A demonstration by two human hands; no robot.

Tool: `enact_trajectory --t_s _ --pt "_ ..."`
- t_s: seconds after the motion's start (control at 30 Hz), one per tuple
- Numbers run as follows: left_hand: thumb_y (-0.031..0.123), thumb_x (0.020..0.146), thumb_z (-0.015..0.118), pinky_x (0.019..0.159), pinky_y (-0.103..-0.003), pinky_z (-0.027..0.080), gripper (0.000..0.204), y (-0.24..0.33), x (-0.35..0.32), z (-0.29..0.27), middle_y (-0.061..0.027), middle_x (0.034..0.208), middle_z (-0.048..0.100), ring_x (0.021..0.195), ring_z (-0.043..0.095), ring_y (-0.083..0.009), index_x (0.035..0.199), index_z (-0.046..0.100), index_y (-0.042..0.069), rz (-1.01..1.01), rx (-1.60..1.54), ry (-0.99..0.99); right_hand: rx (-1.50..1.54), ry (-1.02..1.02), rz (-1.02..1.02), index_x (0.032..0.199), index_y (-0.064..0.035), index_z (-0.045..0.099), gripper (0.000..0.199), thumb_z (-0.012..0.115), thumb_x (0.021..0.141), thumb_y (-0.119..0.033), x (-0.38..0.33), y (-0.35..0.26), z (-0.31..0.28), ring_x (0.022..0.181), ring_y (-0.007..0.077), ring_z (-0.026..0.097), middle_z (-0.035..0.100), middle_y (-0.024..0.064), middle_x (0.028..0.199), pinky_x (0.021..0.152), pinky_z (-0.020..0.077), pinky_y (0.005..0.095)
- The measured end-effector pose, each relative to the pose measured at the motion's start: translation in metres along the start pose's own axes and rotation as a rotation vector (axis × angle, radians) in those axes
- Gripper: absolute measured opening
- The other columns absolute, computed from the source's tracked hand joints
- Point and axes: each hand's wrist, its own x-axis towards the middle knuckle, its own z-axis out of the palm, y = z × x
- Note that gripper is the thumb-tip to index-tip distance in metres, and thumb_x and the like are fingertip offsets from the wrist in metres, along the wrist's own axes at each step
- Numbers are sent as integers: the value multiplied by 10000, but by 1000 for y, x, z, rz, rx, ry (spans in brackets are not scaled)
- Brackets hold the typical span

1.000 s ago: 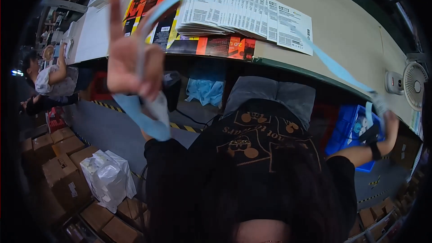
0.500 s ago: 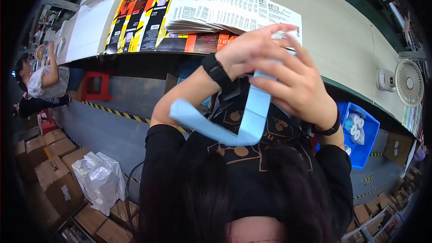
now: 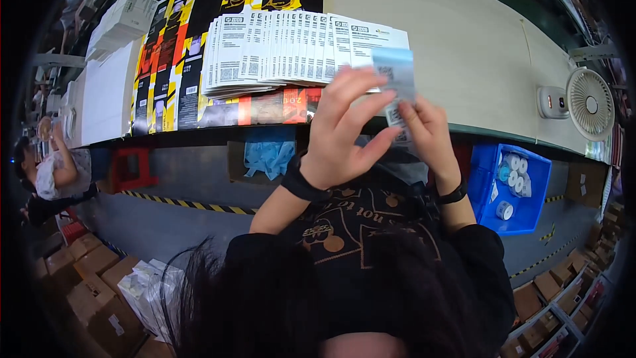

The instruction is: Applying identification labels to product boxes and instruction manuals at a workstation.

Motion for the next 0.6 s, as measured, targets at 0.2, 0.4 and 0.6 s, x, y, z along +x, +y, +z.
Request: enact_trajectory --t_s 0.2,0.4,0.6 --pt "20 723 663 1075 -395 223 271 -16 6 12 -88 910 621 842 618 -204 981 580 40 -203 -263 14 -235 -155 -141 914 -6 590 167 533 876 -158 2 -1 2 625 211 548 592 116 729 586 417 289" --pt "9 734 659 1074 -397 241 241 -38 -13 -6 -104 834 620 771 616 -164 961 582 18 -719 -911 -105 -140 -289 -86 974 -30 589 201 563 847 -183 17 0 -10 784 261 581 614 135 893 685 447 347" --pt "31 751 659 1014 -389 338 158 -57 -15 -13 -117 703 603 734 620 -168 894 597 3 -491 -146 -257 -642 -272 -398 1264 -92 428 478 552 804 -134 54 7 10 1220 278 382 461 109 1283 1039 222 427"
